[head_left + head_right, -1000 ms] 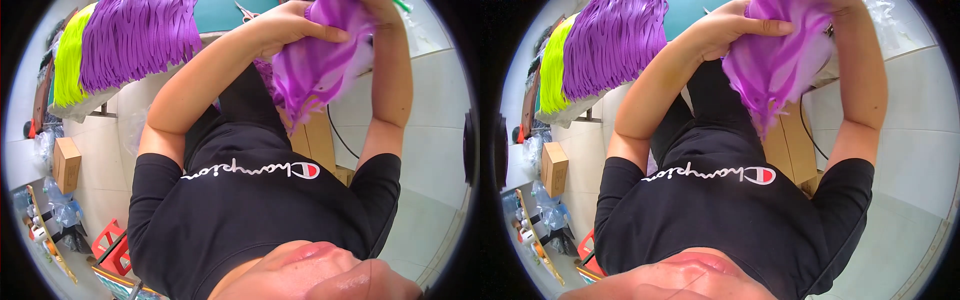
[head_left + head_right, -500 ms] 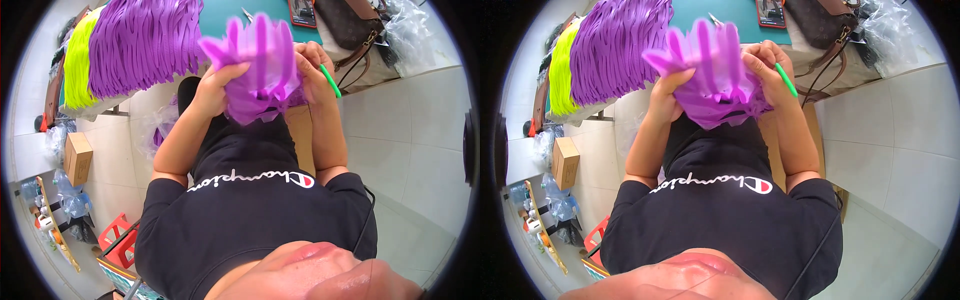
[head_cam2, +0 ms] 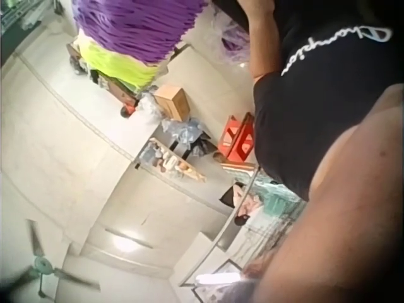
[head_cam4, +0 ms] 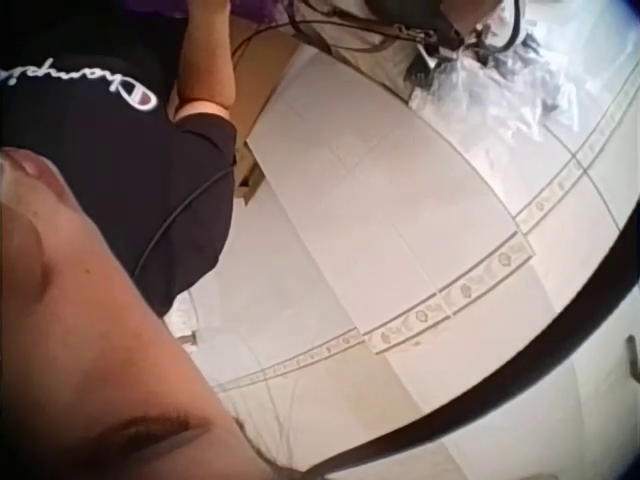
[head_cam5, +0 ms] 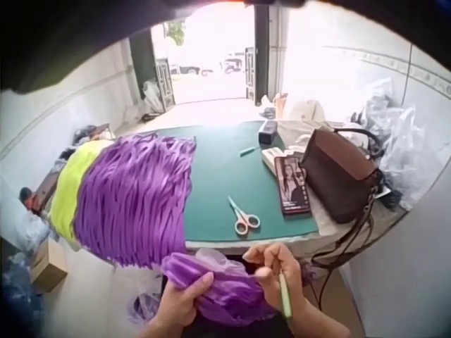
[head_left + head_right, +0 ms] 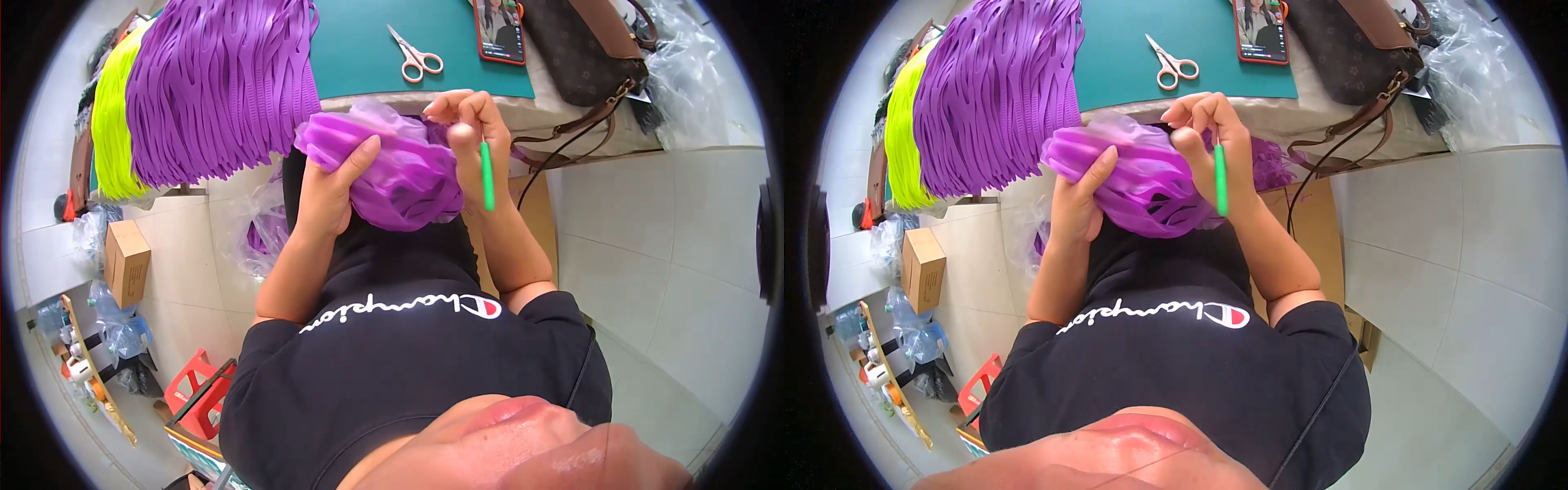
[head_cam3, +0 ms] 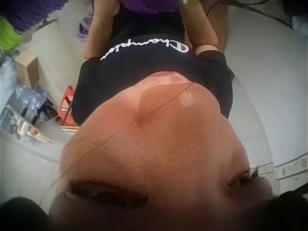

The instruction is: The person is gathering and organizing purple plastic fringe strips at a factory workbench using a crochet hook tool.

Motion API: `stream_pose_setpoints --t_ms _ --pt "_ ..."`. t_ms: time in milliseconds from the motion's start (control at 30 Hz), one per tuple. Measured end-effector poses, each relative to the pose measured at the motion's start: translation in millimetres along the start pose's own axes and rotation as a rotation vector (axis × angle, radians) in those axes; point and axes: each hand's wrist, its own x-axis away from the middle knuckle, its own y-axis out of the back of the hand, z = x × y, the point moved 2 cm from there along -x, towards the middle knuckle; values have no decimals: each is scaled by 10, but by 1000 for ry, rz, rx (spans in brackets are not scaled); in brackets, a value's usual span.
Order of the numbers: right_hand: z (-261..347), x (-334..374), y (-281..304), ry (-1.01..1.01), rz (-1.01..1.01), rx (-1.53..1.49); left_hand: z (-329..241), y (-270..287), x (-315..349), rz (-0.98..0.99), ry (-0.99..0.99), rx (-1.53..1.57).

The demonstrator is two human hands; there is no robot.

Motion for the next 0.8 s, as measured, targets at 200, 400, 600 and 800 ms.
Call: stream_pose_setpoints --t_ms 200,400,600,800 --pt "-22 83 108 -282 132 -394 59 13 14 -49 -23 -56" --pt "25 73 64 -415 83 -14 80 45 -3 -79 79 -7" --pt "-17 90 -8 -490 100 -51 161 80 18 -126 130 41" --pt "-31 174 -80 -456 8 -162 185 118 21 -118 110 43"
